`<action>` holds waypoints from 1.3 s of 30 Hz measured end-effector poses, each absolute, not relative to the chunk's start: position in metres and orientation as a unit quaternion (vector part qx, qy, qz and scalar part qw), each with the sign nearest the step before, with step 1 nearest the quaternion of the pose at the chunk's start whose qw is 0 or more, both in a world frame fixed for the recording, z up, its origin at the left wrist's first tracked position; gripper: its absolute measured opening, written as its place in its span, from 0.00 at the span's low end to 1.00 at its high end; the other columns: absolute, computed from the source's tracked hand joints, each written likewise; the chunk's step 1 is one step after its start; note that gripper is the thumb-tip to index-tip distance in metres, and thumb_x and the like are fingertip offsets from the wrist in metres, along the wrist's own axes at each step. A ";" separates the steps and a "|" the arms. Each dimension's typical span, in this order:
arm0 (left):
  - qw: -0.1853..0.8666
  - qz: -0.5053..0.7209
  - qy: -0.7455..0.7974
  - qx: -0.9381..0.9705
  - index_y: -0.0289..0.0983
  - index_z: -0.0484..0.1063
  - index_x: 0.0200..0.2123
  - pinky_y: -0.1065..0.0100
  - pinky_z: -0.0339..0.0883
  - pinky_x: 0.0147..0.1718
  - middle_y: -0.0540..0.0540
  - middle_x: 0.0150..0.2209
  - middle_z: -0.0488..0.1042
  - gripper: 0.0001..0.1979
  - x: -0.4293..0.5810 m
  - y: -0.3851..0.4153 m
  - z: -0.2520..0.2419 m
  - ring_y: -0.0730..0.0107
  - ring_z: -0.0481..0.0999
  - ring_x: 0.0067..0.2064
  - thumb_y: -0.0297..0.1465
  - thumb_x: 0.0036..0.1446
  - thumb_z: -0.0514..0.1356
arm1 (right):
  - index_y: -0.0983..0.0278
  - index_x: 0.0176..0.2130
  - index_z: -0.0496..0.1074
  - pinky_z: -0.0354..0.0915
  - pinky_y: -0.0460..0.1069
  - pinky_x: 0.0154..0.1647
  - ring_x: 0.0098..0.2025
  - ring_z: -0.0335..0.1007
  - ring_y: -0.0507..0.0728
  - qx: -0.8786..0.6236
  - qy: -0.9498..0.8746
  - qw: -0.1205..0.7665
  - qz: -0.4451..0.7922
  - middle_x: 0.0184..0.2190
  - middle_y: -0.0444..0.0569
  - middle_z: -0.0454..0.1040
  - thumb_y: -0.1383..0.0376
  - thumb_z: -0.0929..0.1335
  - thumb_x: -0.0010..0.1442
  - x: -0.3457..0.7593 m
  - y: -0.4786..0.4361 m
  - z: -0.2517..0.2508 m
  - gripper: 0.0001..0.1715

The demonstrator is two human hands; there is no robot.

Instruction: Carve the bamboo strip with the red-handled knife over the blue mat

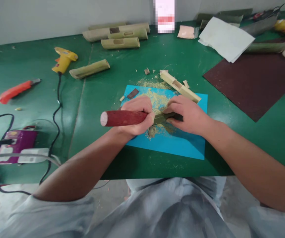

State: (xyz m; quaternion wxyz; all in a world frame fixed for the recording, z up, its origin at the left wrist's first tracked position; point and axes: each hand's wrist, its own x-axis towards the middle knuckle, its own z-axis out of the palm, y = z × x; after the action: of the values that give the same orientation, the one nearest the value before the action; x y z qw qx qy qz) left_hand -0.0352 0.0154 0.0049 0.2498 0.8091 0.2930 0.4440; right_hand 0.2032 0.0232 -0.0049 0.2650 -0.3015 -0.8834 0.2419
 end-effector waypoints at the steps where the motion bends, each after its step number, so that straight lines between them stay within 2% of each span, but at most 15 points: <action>1: 0.252 0.445 0.297 0.807 0.41 0.66 0.25 0.61 0.61 0.28 0.51 0.25 0.68 0.11 -0.036 0.015 0.005 0.71 0.66 0.28 0.29 0.55 0.65 | 0.62 0.41 0.75 0.67 0.60 0.49 0.47 0.71 0.64 -0.302 -0.883 0.263 0.244 0.42 0.55 0.75 0.66 0.68 0.62 0.203 0.023 -0.004 0.07; 9: 0.267 0.450 0.321 0.790 0.40 0.64 0.25 0.60 0.58 0.25 0.51 0.25 0.66 0.14 -0.038 0.012 0.000 0.72 0.65 0.26 0.33 0.60 0.64 | 0.62 0.42 0.75 0.67 0.59 0.50 0.48 0.71 0.63 -0.301 -0.884 0.258 0.246 0.43 0.54 0.76 0.65 0.68 0.62 0.204 0.024 -0.004 0.07; 15: 0.274 0.422 0.376 0.778 0.41 0.66 0.27 0.60 0.61 0.26 0.51 0.25 0.69 0.16 -0.037 0.007 0.002 0.74 0.67 0.26 0.37 0.68 0.59 | 0.62 0.42 0.75 0.67 0.60 0.51 0.49 0.71 0.64 -0.301 -0.884 0.258 0.249 0.44 0.54 0.76 0.65 0.69 0.62 0.204 0.024 -0.004 0.07; 20: 0.280 0.406 0.397 0.774 0.41 0.74 0.31 0.59 0.67 0.30 0.50 0.28 0.76 0.13 -0.036 0.006 0.008 0.70 0.75 0.31 0.41 0.67 0.60 | 0.61 0.42 0.75 0.67 0.59 0.51 0.49 0.71 0.63 -0.303 -0.881 0.264 0.248 0.43 0.53 0.76 0.66 0.69 0.62 0.204 0.023 -0.005 0.07; 25: 0.287 0.387 0.379 0.790 0.42 0.76 0.30 0.61 0.67 0.28 0.50 0.28 0.79 0.10 -0.034 0.007 0.013 0.69 0.76 0.29 0.38 0.63 0.62 | 0.61 0.42 0.75 0.67 0.59 0.50 0.48 0.71 0.63 -0.301 -0.884 0.259 0.247 0.42 0.53 0.76 0.66 0.69 0.62 0.204 0.024 -0.004 0.07; 31: 0.277 0.384 0.402 0.783 0.41 0.76 0.28 0.64 0.68 0.28 0.50 0.26 0.78 0.12 -0.034 0.008 0.011 0.69 0.76 0.28 0.39 0.60 0.62 | 0.61 0.42 0.75 0.67 0.59 0.50 0.48 0.70 0.63 -0.303 -0.883 0.257 0.248 0.42 0.53 0.75 0.66 0.69 0.61 0.204 0.024 -0.004 0.07; 39: 0.288 0.406 0.383 0.778 0.40 0.69 0.22 0.64 0.63 0.25 0.50 0.23 0.70 0.12 -0.033 0.008 0.011 0.71 0.69 0.24 0.32 0.58 0.61 | 0.61 0.42 0.75 0.66 0.59 0.50 0.48 0.71 0.63 -0.300 -0.881 0.263 0.254 0.43 0.53 0.76 0.66 0.69 0.62 0.203 0.024 -0.004 0.07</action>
State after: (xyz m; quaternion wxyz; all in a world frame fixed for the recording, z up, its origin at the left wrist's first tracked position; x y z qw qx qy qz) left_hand -0.0326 0.0076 0.0109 0.2877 0.7784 0.3833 0.4055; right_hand 0.2033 0.0240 -0.0043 0.2626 -0.3001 -0.8813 0.2536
